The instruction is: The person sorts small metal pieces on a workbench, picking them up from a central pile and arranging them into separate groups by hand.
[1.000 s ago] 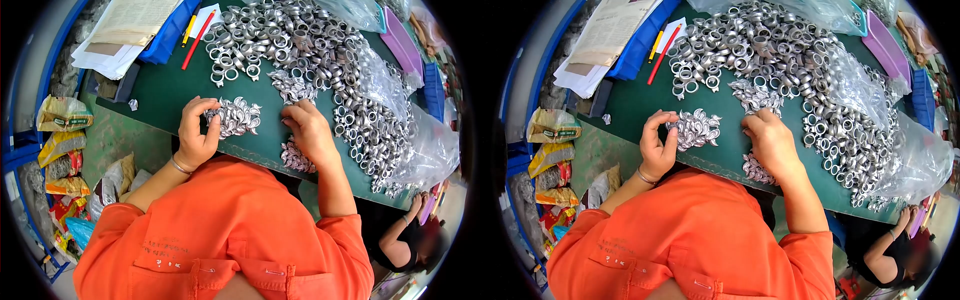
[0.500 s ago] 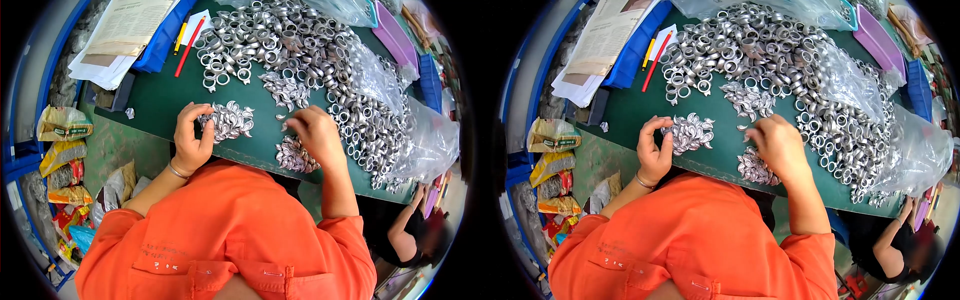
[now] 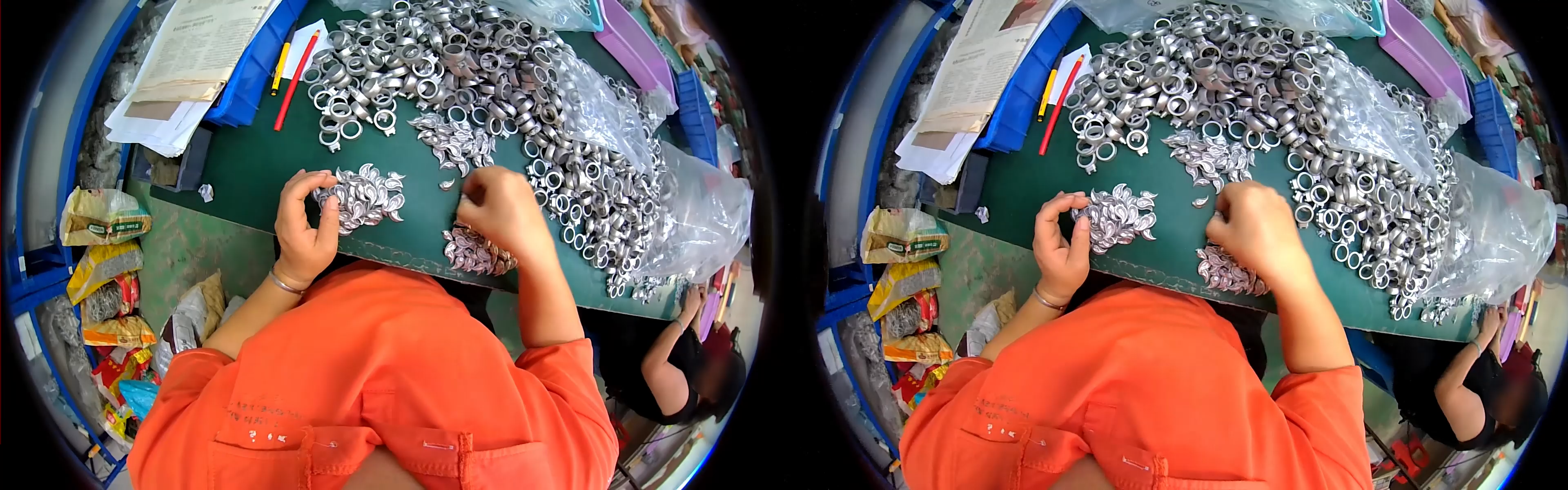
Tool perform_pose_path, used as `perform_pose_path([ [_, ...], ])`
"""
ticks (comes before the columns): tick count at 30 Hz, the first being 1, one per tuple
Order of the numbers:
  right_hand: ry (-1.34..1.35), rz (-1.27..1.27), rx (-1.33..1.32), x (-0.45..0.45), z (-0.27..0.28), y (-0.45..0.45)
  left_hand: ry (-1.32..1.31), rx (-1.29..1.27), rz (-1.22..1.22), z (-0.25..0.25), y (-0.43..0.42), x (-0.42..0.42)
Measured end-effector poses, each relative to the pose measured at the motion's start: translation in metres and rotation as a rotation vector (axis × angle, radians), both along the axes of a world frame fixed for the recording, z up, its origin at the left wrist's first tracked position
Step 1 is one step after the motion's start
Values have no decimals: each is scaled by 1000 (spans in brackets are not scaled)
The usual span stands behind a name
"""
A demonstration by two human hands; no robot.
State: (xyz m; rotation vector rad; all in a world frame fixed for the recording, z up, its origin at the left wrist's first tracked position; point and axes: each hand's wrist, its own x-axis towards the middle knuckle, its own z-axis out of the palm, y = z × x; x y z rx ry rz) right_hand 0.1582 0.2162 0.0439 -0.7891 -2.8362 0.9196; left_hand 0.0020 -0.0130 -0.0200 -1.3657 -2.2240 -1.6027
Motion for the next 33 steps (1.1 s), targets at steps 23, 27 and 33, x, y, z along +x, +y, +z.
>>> perform_pose_path([
  [23,101,107,22,-2,-11,-10,12,-4,18,-2,0,1],
  [27,96,193,82,-3,-10,-11,22,-1,25,-1,0,1],
  [33,306,132,-504,-25,-13,-43,29,0,21,-1,0,1],
])
